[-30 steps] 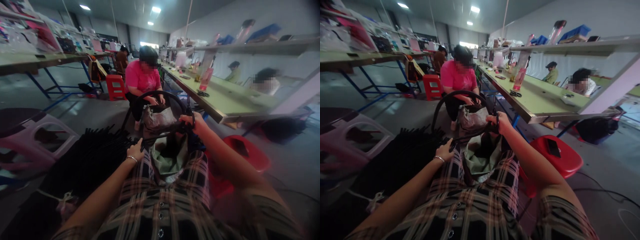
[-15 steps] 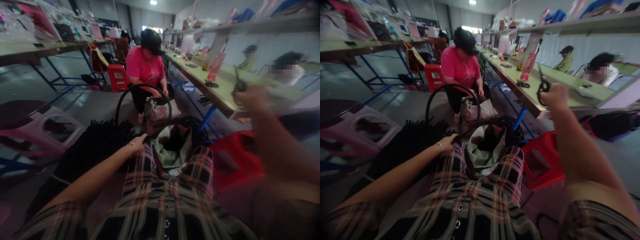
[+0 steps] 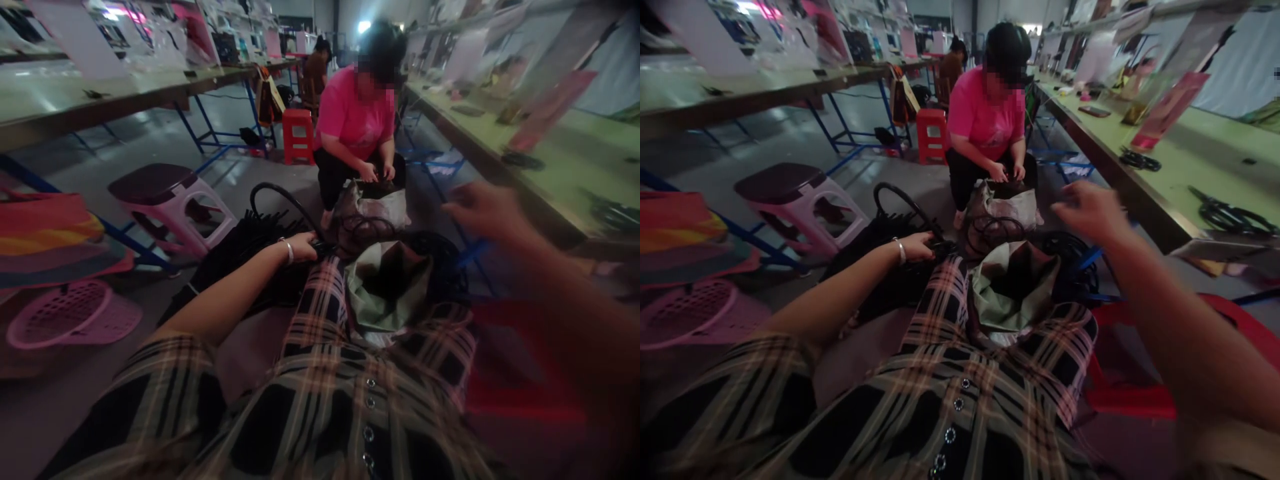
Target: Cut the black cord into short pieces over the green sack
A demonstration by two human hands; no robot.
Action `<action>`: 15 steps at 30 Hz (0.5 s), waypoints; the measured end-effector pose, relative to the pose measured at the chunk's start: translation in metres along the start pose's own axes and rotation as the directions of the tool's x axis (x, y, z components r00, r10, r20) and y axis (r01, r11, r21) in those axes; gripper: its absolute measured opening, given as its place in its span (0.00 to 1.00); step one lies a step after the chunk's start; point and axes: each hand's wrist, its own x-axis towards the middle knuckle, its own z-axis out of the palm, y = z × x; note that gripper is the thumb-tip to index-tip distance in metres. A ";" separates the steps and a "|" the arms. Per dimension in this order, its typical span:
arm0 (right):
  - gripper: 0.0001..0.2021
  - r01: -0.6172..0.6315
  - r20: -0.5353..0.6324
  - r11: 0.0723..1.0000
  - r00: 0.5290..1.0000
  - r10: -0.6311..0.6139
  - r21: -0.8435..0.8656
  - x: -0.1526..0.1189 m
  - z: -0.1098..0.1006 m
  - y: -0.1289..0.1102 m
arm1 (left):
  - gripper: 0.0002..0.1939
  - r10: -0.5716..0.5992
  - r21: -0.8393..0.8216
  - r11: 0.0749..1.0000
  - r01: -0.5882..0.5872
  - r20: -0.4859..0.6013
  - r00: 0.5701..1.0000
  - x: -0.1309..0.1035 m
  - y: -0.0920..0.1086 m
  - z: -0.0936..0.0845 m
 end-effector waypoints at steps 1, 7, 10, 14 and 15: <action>0.17 0.027 0.072 0.999 0.997 -0.029 0.028 0.002 0.024 -0.018 | 0.36 0.021 -0.023 1.000 -0.021 0.016 1.000 -0.006 0.004 -0.005; 0.23 0.303 0.241 0.880 0.882 -0.405 0.367 0.008 0.155 -0.118 | 0.32 0.152 -0.073 0.986 -0.147 0.061 0.987 -0.055 0.033 -0.028; 0.16 0.378 0.234 0.849 0.846 -0.478 0.368 0.010 0.180 -0.143 | 0.30 0.159 -0.071 0.985 -0.158 0.009 0.987 -0.079 0.039 -0.046; 0.14 0.370 0.146 0.799 0.862 -0.485 0.475 0.015 0.180 -0.165 | 0.25 0.132 0.048 0.991 -0.127 -0.130 0.983 -0.084 0.036 -0.075; 0.14 0.348 0.138 0.778 0.866 -0.480 0.524 0.018 0.177 -0.170 | 0.23 0.131 0.097 0.989 -0.115 -0.184 0.974 -0.080 0.035 -0.082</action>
